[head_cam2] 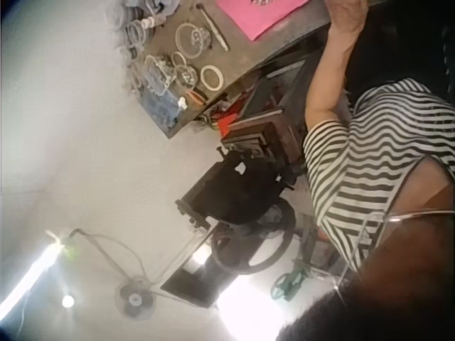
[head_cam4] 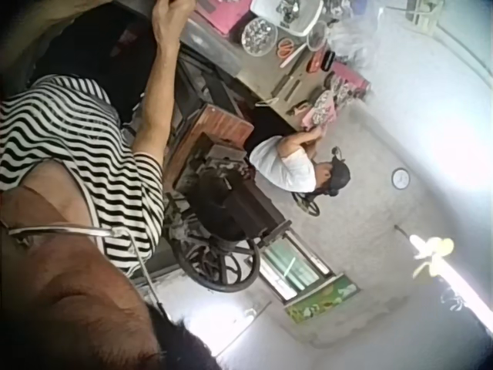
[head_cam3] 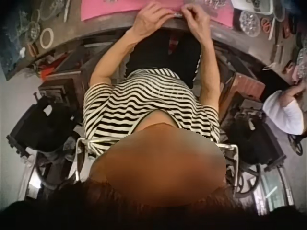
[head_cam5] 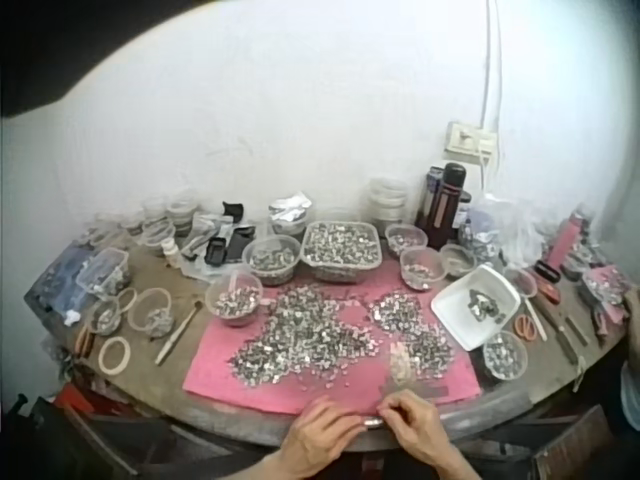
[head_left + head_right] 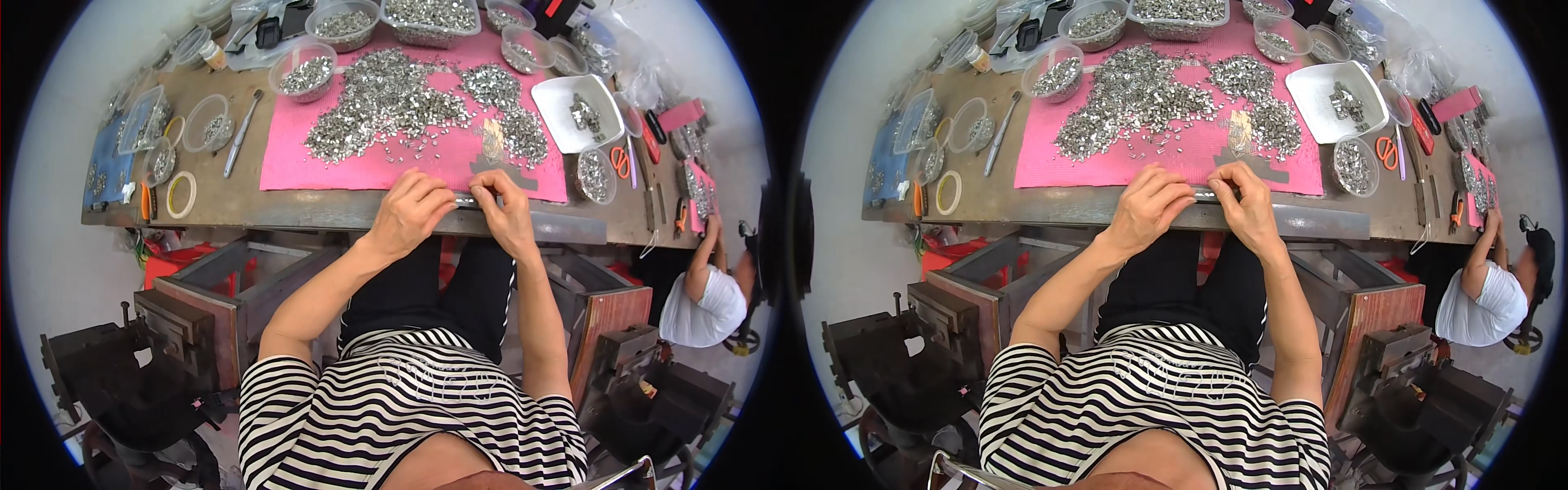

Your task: The person inserts small metal pieces into a metal slot tool by hand, presses the tool using a manual press machine, and then loads more metal pieces into the tool.

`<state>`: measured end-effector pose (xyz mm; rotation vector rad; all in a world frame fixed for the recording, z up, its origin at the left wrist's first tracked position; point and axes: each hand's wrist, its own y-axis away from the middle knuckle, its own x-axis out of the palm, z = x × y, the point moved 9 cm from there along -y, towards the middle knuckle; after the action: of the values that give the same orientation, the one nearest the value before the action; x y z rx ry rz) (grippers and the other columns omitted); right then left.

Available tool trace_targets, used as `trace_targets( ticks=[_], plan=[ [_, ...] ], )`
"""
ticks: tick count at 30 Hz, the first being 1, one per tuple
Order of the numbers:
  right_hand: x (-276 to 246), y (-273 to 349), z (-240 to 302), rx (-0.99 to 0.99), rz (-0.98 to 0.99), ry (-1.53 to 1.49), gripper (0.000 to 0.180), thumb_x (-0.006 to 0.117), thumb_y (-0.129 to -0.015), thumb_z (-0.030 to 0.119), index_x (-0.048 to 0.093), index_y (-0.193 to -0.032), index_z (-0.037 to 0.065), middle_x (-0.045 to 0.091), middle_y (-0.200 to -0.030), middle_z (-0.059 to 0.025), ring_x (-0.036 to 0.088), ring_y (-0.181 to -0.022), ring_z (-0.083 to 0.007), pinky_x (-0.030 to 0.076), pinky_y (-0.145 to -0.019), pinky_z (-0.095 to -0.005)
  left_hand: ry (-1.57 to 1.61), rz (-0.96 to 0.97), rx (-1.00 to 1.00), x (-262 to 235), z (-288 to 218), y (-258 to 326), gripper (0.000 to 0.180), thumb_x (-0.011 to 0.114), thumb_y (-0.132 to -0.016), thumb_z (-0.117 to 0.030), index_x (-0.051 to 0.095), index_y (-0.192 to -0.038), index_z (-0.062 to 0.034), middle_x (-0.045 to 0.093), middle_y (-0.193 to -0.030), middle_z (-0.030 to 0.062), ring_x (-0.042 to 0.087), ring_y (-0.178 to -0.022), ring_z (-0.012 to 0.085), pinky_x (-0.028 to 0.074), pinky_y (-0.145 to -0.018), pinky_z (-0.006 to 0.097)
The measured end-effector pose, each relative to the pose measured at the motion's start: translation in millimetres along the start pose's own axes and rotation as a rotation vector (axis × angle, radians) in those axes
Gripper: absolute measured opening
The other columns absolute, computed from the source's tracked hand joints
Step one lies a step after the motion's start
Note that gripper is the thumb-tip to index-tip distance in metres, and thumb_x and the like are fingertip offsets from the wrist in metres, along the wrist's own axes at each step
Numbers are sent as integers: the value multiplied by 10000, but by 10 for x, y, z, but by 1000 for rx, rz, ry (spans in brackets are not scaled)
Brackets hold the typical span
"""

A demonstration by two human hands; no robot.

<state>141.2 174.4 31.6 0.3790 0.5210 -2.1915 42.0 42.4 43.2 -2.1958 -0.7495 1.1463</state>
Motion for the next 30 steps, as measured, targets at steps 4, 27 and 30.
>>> trace_targets(
  ticks=[4, 27, 30],
  plan=[
    [76, 65, 87, -79, 3, -8, 65, 657, -946, 16, 642, -994, -24, 656, -958, -102, 639, -873, -217, 494, -778, -326, -83, -13, -3, -156, 52, -26, 178, 771, -837, -128, 720, -1000, -78, 686, -976, 67, 610, -892, 273, 452, -875, 460],
    [142, 145, 381, -398, -66, 361, 160, 744, -851, 17, 717, -1005, 49, 702, -972, -78, 661, -926, -272, 474, -859, -385, -151, 1, -248, -351, 506, -154, 74, 691, -913, -79, 675, -981, -54, 642, -869, 62, 582, -835, 261, 442, -831, 386],
    [77, 148, 276, -291, -61, 293, 159, 741, -861, 27, 723, -1018, 46, 703, -967, -89, 667, -918, -277, 488, -845, -388, 100, 1, -349, -246, 376, -135, 66, 654, -946, -60, 659, -999, -21, 645, -874, 96, 599, -808, 268, 484, -734, 371]
  ],
)
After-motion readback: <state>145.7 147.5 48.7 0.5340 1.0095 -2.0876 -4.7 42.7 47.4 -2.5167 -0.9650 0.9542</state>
